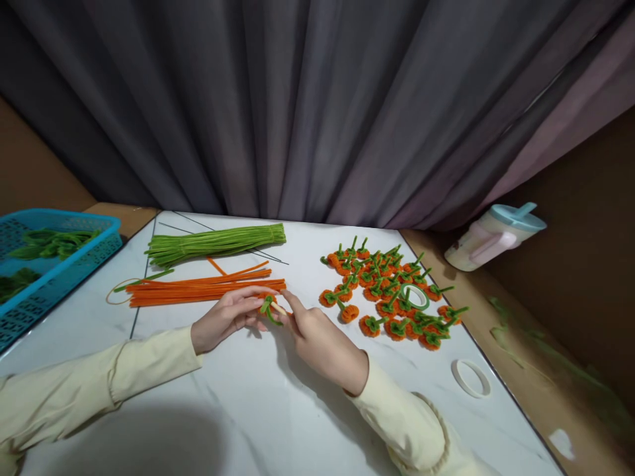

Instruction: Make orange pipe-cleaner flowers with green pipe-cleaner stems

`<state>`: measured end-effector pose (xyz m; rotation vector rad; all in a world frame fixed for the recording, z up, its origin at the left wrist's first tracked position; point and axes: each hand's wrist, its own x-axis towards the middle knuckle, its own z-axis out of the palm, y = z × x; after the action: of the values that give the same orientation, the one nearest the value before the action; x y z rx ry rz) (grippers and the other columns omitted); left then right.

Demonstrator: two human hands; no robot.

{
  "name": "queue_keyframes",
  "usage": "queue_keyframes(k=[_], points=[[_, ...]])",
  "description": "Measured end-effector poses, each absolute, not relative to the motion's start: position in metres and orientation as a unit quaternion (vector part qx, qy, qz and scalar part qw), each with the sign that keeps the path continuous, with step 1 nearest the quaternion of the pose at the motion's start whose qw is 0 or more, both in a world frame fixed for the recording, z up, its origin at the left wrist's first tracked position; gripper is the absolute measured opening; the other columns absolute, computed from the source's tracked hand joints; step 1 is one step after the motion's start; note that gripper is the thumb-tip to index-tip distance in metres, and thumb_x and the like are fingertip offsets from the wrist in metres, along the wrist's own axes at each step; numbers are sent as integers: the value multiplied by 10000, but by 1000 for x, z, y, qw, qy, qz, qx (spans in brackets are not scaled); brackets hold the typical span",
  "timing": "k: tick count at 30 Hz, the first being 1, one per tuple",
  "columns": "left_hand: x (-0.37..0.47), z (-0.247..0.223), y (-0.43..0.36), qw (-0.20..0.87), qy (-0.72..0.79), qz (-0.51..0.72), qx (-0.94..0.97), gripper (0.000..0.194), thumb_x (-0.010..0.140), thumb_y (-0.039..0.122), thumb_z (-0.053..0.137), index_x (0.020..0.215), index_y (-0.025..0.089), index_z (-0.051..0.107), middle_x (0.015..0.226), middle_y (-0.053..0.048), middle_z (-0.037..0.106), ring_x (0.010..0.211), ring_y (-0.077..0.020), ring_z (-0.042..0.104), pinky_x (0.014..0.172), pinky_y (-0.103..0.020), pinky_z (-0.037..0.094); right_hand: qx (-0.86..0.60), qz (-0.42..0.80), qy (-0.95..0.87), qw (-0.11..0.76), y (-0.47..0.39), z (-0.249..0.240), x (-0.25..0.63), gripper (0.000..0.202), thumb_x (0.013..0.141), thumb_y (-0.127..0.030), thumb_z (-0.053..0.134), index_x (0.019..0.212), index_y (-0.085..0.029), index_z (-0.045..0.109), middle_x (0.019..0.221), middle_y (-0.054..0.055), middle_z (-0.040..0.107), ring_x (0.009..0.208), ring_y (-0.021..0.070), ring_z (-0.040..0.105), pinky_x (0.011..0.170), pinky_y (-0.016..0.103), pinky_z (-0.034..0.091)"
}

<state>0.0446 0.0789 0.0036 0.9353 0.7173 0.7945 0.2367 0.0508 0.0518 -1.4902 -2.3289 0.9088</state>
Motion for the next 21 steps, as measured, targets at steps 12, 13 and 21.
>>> queue_keyframes(k=[12,13,21], points=[[45,0,80,682,362,408,487,337,776,335,645,1060,154,624,780,-37,637,505,-62,461,458,-188,351,-496,224,-836,67,49,57,240,245,917,-200,368,800,-173,581,654,29,580,544,111,476,540,228,299],[45,0,79,675,364,406,497,347,778,345,641,1066,153,619,761,-31,630,496,-61,450,464,-193,353,-486,243,-836,72,49,56,240,249,920,-215,372,817,-172,595,664,33,591,553,114,481,547,228,308],[47,5,72,633,364,399,554,400,770,398,638,1069,133,613,706,-31,632,580,-107,531,559,-219,427,-436,354,-819,121,45,58,233,246,925,-267,386,903,-182,615,653,-5,568,538,97,451,516,200,308]])
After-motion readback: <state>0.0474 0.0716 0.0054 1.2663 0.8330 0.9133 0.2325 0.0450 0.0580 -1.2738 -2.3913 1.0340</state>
